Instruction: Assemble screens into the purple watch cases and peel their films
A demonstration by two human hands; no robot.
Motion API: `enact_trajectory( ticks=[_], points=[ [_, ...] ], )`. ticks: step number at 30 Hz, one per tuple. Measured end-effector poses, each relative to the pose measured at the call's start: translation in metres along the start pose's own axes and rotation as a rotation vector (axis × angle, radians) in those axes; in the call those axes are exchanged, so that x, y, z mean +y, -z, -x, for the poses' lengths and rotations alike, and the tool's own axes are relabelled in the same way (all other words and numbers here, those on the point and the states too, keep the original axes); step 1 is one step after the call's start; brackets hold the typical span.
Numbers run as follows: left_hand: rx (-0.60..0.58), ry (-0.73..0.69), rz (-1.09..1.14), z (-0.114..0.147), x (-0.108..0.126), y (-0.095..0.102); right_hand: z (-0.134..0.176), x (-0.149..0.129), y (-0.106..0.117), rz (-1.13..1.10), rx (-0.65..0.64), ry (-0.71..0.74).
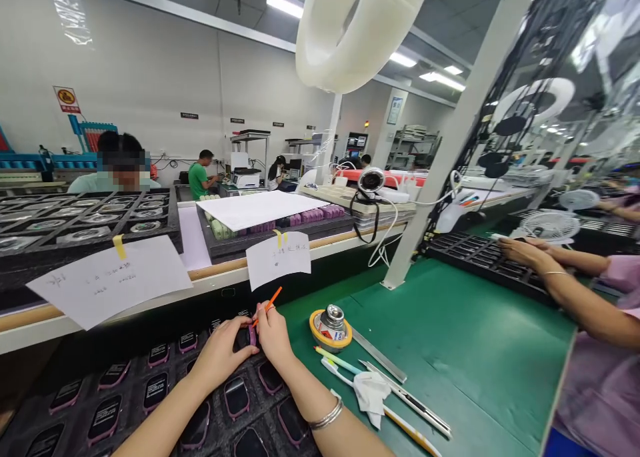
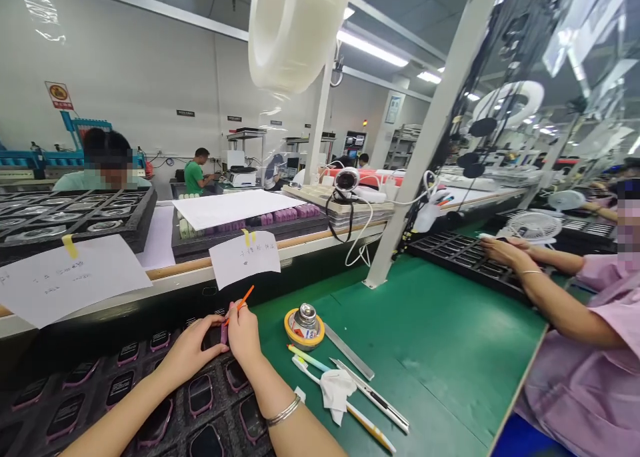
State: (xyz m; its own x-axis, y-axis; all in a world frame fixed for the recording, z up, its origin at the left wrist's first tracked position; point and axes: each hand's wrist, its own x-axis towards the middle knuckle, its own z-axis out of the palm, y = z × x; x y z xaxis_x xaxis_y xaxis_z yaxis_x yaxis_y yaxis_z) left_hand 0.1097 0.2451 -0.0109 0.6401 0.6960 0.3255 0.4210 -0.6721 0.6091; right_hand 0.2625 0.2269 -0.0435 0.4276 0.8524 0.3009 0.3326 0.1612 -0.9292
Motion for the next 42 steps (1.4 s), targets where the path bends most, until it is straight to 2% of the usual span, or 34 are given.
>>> enact_trajectory(
  ticks=[14,22,27,33,39,42],
  points=[
    [0.022,-0.032,-0.067,-0.001,0.001,0.000,-0.002,0.003,-0.001,0.006,-0.004,0.030],
    [-0.009,-0.076,-0.211,-0.001,0.009,0.003,-0.005,0.005,0.000,-0.143,0.145,0.004],
    [0.000,-0.056,-0.316,-0.022,0.005,0.001,-0.007,0.001,0.002,-0.198,0.192,0.012],
    [-0.080,-0.052,-0.364,-0.042,-0.012,0.004,-0.006,0.001,0.005,-0.201,0.146,-0.014],
    [-0.087,-0.064,-0.362,-0.028,-0.010,0.007,0.000,0.004,0.006,-0.201,0.048,-0.093],
    [-0.074,-0.044,-0.362,-0.025,-0.010,0.006,-0.008,0.002,0.003,-0.205,0.007,-0.151]
  ],
)
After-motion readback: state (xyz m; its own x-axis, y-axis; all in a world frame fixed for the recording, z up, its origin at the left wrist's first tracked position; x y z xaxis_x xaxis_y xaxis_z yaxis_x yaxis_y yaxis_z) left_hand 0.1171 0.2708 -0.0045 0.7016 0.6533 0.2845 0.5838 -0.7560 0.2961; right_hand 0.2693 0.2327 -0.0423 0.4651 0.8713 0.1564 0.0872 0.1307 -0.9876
